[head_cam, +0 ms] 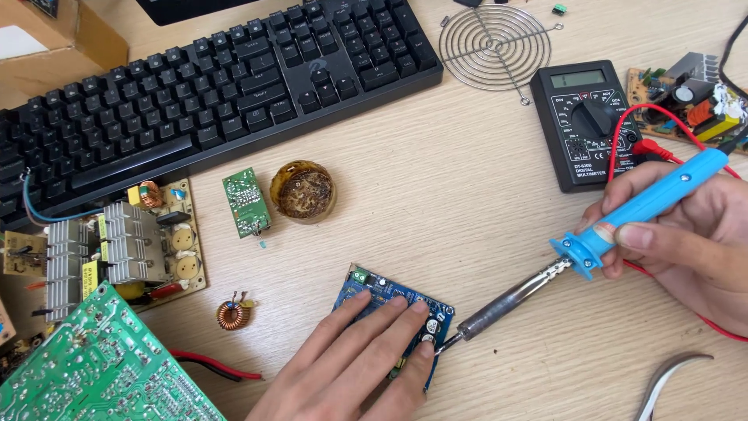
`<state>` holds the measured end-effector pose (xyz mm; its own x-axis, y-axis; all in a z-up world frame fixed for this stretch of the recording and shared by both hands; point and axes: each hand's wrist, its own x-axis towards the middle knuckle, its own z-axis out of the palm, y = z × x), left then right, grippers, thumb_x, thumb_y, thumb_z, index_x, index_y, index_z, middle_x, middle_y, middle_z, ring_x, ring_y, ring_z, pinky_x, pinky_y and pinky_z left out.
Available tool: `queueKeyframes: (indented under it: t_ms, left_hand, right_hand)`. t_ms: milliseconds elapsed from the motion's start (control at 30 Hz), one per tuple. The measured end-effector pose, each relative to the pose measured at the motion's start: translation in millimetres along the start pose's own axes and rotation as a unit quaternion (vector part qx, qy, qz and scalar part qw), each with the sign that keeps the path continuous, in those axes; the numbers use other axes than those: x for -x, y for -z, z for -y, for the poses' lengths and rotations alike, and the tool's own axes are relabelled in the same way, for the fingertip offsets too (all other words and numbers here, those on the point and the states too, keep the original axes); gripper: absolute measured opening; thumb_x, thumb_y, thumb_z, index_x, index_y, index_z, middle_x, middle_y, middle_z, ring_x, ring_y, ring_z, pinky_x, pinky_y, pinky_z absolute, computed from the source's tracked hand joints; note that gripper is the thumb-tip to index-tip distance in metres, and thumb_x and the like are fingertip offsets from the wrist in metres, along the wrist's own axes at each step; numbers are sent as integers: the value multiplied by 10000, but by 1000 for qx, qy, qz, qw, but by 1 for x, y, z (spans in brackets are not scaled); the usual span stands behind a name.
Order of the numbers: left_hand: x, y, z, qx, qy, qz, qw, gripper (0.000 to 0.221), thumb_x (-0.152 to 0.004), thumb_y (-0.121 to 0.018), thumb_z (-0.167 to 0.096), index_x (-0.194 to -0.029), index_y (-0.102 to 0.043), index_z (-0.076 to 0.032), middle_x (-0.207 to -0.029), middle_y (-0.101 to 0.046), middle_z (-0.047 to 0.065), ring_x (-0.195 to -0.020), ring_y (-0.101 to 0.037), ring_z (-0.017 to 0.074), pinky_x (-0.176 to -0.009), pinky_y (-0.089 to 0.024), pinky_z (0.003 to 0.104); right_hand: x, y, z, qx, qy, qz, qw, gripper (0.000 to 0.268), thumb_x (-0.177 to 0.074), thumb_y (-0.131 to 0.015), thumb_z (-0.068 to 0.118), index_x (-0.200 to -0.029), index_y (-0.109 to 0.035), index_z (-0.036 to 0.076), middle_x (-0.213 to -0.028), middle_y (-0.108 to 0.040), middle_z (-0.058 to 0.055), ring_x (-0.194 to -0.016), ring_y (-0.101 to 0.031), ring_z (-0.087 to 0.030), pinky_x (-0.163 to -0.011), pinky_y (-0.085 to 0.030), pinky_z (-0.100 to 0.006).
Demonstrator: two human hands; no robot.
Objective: Soldering or desoldering electronic components on a printed circuit board using a soldering iron on a workbench.
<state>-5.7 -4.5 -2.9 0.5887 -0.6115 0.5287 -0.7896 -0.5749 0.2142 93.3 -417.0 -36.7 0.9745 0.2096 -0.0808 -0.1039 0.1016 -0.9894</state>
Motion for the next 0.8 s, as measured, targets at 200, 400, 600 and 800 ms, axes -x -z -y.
queueKeyframes:
  t_ms: [200, 400, 600, 800]
  left_hand:
    - [-4, 6, 6, -8, -35, 25, 999, 137, -1184, -652, -32, -1298, -721, -63, -1499, -776, 195, -1397, -773, 348, -1234, -589, 487]
    - [-14, 4, 9, 10, -40, 16, 999, 102, -1178, -721, -43, -1254, -788, -47, -1475, -827, 97, -1442, -751, 282, -1257, -541, 479]
    - [-13, 7, 9, 6, -45, 39, 998, 117, -1187, -677, -24, -1259, -755, -72, -1505, -802, 109, -1474, -723, 315, -1269, -510, 517]
    - [-12, 8, 10, -1, -43, 48, 998, 154, -1190, -687, -41, -1312, -764, -94, -1522, -782, 90, -1480, -710, 291, -1232, -524, 477]
  right_hand:
    - [-2, -1, 0, 12, 6, 5, 1000, 352, -936, -790, 62, -1253, -697, -59, -1047, -829, -315, -735, -791, -316, -629, -679, -377]
    - [-1, -4, 2, 23, -2, 8, 1000, 333, -941, -771, 69, -1247, -696, -40, -1041, -849, -325, -721, -788, -305, -601, -645, -384]
    - [-1, -6, 1, 15, 13, 11, 1000, 335, -948, -771, 83, -1249, -689, -39, -1019, -837, -317, -726, -786, -284, -597, -626, -363]
    - [-2, -7, 2, 4, 19, 25, 1000, 334, -963, -781, 91, -1261, -693, -31, -948, -827, -274, -780, -795, -283, -645, -670, -354]
